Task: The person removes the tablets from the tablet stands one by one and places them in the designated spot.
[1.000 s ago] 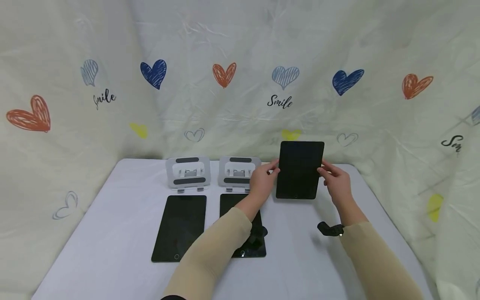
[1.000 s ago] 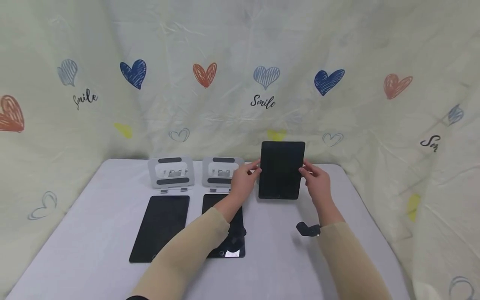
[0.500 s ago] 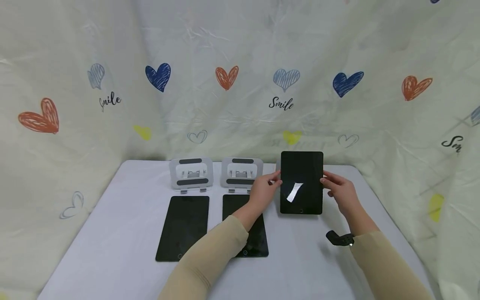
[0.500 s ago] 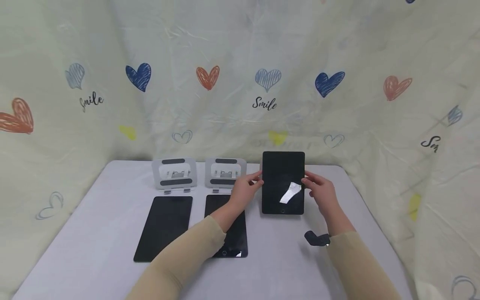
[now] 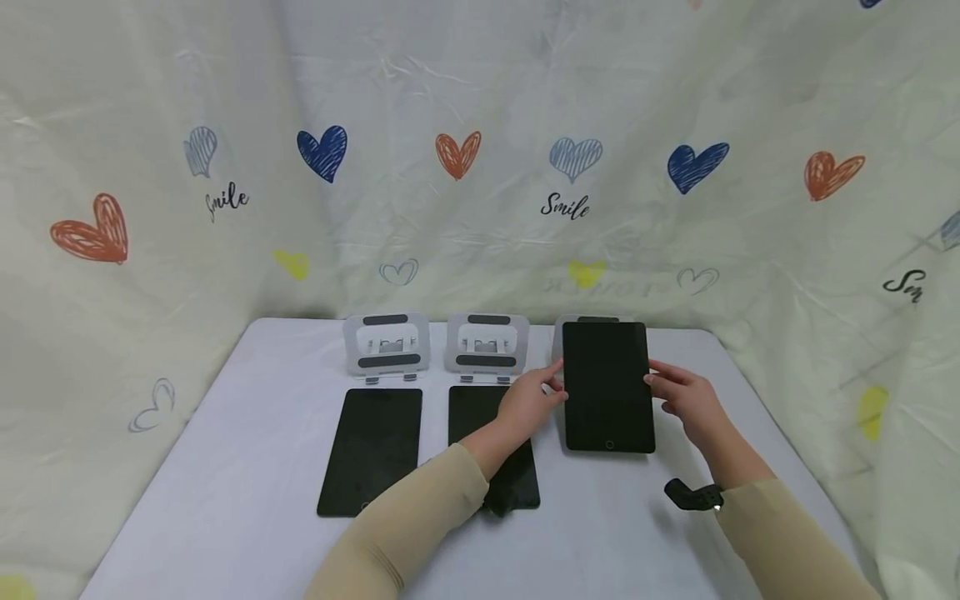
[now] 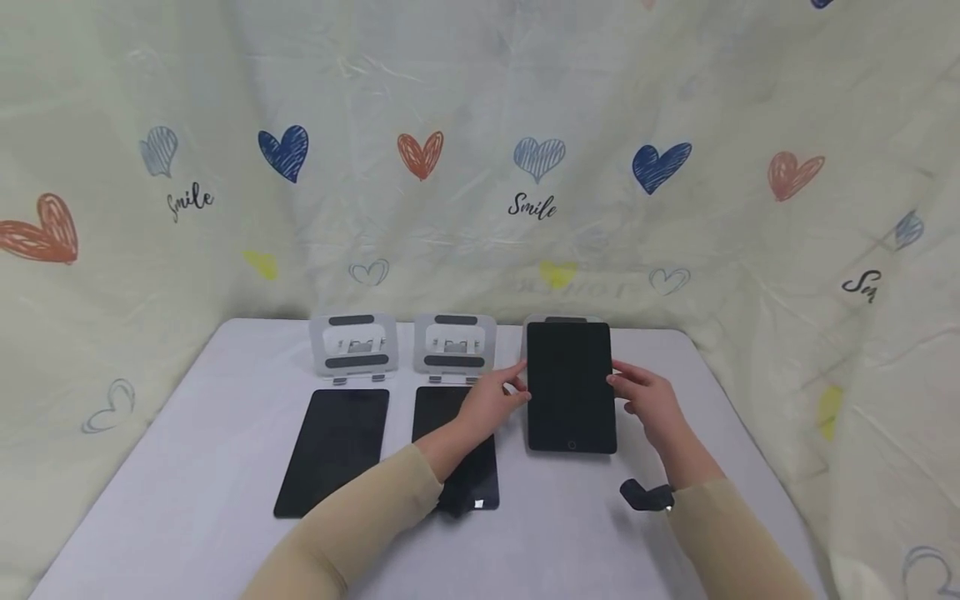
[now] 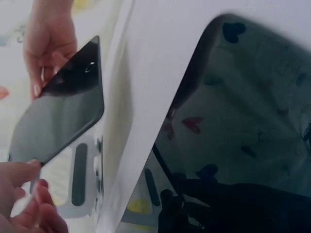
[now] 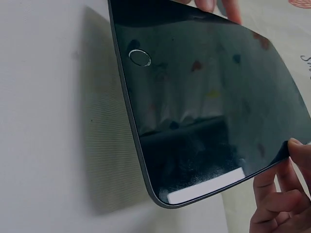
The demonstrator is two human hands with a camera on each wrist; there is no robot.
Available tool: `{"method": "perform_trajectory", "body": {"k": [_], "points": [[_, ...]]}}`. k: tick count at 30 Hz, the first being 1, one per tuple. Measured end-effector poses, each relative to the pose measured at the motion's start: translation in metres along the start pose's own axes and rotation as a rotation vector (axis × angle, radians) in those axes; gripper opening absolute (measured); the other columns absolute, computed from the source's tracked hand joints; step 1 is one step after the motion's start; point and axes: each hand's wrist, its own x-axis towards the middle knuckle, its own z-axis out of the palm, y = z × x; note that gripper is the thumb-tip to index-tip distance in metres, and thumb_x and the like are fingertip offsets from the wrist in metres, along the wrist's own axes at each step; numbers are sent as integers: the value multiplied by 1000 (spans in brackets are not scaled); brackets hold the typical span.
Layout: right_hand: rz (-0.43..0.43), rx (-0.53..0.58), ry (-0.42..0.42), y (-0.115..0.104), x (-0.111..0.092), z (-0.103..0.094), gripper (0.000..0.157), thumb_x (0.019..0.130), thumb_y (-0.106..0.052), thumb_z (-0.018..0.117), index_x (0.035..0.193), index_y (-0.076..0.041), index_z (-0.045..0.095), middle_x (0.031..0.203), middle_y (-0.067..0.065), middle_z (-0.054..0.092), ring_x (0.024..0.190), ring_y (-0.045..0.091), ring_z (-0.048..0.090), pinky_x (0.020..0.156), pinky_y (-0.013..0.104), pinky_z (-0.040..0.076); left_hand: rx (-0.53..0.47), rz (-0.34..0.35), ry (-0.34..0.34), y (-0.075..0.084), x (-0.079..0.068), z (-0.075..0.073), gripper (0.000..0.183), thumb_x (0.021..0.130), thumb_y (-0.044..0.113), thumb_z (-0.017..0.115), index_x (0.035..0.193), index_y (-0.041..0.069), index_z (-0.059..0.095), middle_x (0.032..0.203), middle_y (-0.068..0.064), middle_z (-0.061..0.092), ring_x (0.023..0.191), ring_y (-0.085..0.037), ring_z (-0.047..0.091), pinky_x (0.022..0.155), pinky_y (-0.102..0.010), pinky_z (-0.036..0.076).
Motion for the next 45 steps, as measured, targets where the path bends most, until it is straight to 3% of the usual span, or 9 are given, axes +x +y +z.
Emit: {"method": "perform_trajectory", "body": {"k": [7,13,16,20,23,27,34,38,45], "points": [[49,22,-49,8,-7,-3,69,98,-41,61,152,-5,38,125,-6,62,93,-6,58,86,29,48,120,-84,-116,5,-8,6,79,89,24,76,154,37,34,78,15,57,60,-8,51,55,-26,40],[84,19,-101,11,-13,-1,70,99,-39,60,153,-3,35,146,18,47,106,7,58,87,32,46,207,-141,-163,6,-16,11,84,86,22,79,155,33,34,71,8,60,59,-11,54,54,-27,40],[106,-2,-115,14,-15,1,69,99,-40,59,153,-4,35,152,24,39,118,20,57,89,33,46,276,-161,-160,7,-19,14,84,83,26,82,154,31,38,97,5,72,74,-11,61,58,-27,43],[125,-10,-126,20,-15,3,68,100,-39,58,153,-3,34,153,25,36,129,34,50,91,35,45,330,-183,-172,9,-20,17,85,79,29,84,152,31,41,125,3,68,83,-12,60,61,-28,44],[140,-14,-131,24,-15,3,67,100,-37,58,153,-2,35,152,26,37,128,36,50,87,33,47,323,-218,-223,11,-21,17,85,81,28,83,154,30,39,96,2,75,65,-13,60,58,-28,43],[156,-28,-146,29,-15,4,66,100,-34,59,152,0,36,149,27,41,121,29,55,81,31,49,322,-263,-289,14,-24,16,83,84,29,80,155,27,37,58,4,65,49,-11,58,60,-27,42],[172,-43,-195,35,-19,1,65,98,-31,62,149,3,39,130,13,61,104,15,61,78,32,49,337,-281,-375,17,-29,16,81,85,29,79,155,23,37,55,6,64,49,-10,59,61,-26,41],[173,-22,-222,37,-19,0,65,98,-28,63,148,5,39,121,4,65,96,11,62,76,33,48,375,-294,-411,18,-31,17,78,86,32,78,153,23,40,56,5,65,48,-10,58,60,-27,41],[164,-62,-252,40,-18,-1,61,98,-26,62,145,8,42,129,17,60,97,13,61,79,32,50,496,-277,-423,20,-30,19,71,86,39,76,150,26,46,55,6,63,48,-10,57,59,-28,41]]}}
